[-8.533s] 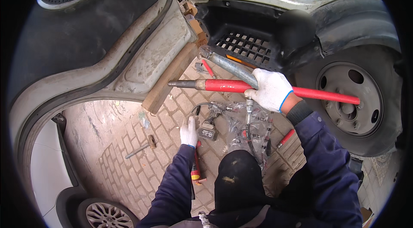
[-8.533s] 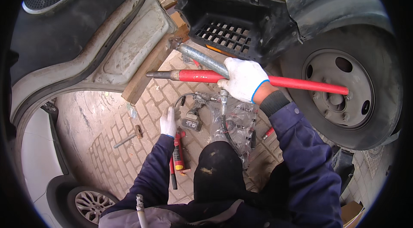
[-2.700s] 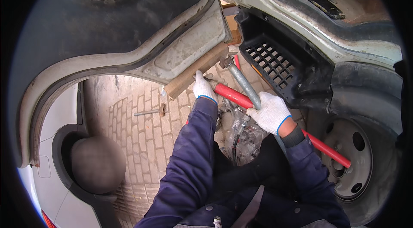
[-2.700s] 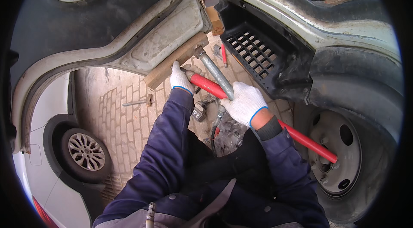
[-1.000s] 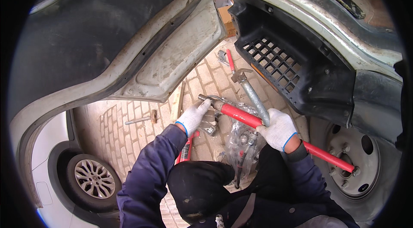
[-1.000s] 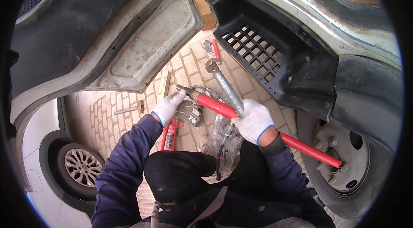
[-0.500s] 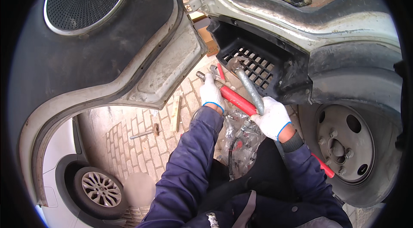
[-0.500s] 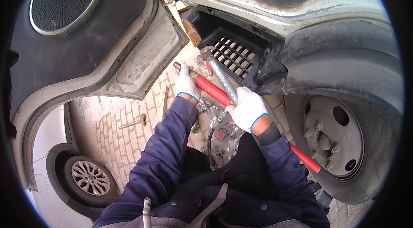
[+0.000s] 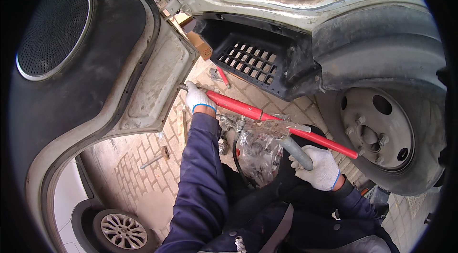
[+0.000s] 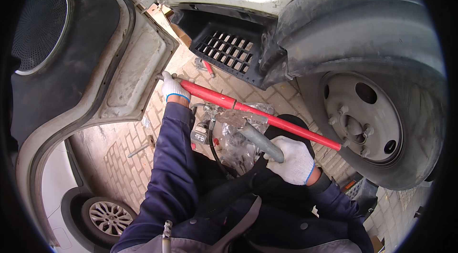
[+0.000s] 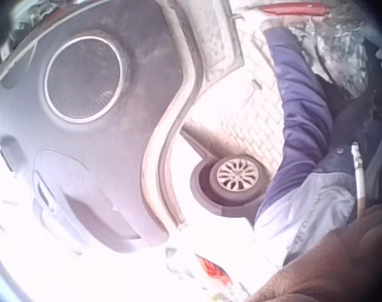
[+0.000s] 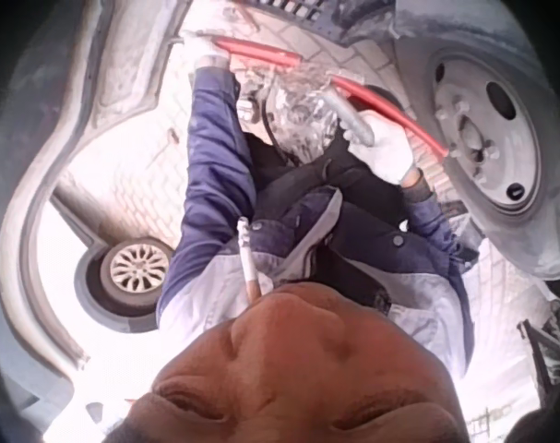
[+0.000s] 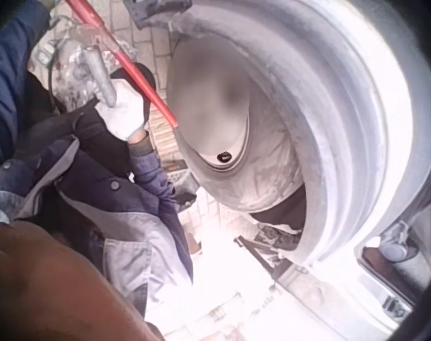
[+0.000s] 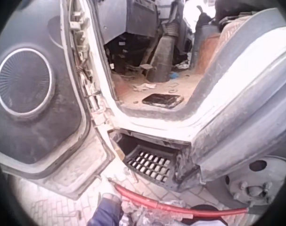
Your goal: The person uses a red pry bar and a wooden block to push and adjust the car's wheel arch. They then use a hammer to tap the area and continue adjusting the panel with the pry bar.
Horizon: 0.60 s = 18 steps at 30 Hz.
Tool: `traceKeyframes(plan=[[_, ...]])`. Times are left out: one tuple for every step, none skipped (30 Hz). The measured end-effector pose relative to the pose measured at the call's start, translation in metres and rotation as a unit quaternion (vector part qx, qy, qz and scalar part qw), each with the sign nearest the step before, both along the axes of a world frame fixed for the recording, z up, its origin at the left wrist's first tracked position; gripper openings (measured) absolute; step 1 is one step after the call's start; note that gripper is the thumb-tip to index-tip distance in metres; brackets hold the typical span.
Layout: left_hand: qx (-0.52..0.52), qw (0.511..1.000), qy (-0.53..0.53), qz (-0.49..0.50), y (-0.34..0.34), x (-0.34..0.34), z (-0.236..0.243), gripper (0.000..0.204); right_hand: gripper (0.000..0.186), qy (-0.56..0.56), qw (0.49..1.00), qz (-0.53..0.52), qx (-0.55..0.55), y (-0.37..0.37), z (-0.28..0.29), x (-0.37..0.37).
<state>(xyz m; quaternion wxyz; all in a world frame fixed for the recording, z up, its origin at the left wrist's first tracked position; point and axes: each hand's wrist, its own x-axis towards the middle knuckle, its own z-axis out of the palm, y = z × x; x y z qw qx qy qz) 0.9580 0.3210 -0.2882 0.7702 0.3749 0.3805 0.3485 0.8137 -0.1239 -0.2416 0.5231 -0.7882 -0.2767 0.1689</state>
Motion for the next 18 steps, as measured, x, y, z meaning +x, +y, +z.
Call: traceKeyframes(plan=[[-0.007,1.0,-0.004,-0.005,0.001,0.004,-0.001,0.043,0.029,-0.02,1.0,-0.002,0.002,-0.011,-0.007,-0.004],[-0.013,1.0,-0.01,-0.009,0.002,0.009,-0.001,0.044,0.033,0.043,0.999,-0.018,0.014,-0.018,-0.015,-0.009],[-0.008,0.999,-0.036,-0.025,0.002,0.013,-0.002,0.044,0.038,0.093,0.995,-0.034,0.018,-0.024,-0.024,-0.01],[-0.015,0.999,-0.029,-0.019,0.005,0.019,0.0,0.045,0.037,0.09,0.995,-0.05,0.011,-0.029,-0.032,-0.01],[-0.003,0.999,-0.031,-0.025,0.005,0.024,0.001,0.045,0.037,0.087,0.994,-0.067,0.004,-0.032,-0.041,-0.008],[0.003,0.999,-0.029,-0.036,0.005,0.028,0.003,0.045,0.036,0.062,0.996,-0.071,-0.007,-0.037,-0.049,-0.006],[-0.012,0.999,-0.009,-0.041,0.005,0.031,0.004,0.045,0.045,0.099,0.993,-0.068,0.017,-0.039,-0.057,0.0],[-0.019,0.998,-0.029,-0.05,0.003,0.035,0.005,0.045,0.054,0.197,0.974,-0.074,0.089,-0.043,-0.063,0.004],[-0.007,0.997,-0.049,-0.06,0.001,0.038,0.006,0.044,0.062,0.277,0.947,-0.095,0.134,-0.045,-0.069,0.009],[-0.013,0.997,-0.049,-0.064,-0.001,0.04,0.005,0.044,0.077,0.369,0.898,-0.109,0.212,-0.05,-0.073,0.013],[-0.02,0.996,-0.047,-0.068,-0.001,0.042,0.006,0.044,0.082,0.383,0.885,-0.105,0.243,-0.053,-0.077,0.017],[-0.008,0.992,-0.084,-0.093,-0.003,0.041,0.002,0.045,0.084,0.381,0.889,-0.109,0.231,-0.056,-0.079,0.018],[-0.007,0.995,-0.075,-0.06,0.004,0.046,0.004,0.047,0.086,0.371,0.893,-0.115,0.226,-0.058,-0.081,0.02],[-0.006,0.993,-0.084,-0.078,0.006,0.045,-0.004,0.048,0.087,0.384,0.891,-0.105,0.217,-0.059,-0.083,0.02],[-0.022,0.992,-0.068,-0.108,0.014,0.044,-0.008,0.048,0.088,0.385,0.888,-0.11,0.226,-0.06,-0.084,0.021],[-0.014,0.993,-0.031,-0.111,0.026,0.049,-0.009,0.063,0.086,0.38,0.891,-0.116,0.218,-0.06,-0.084,0.022],[0.015,0.988,-0.014,-0.154,0.034,0.045,-0.015,0.068,0.082,0.376,0.896,-0.121,0.204,-0.059,-0.083,0.023],[-0.012,0.986,-0.014,-0.165,0.046,0.046,-0.017,0.076,0.084,0.341,0.916,-0.118,0.174,-0.059,-0.081,0.024]])
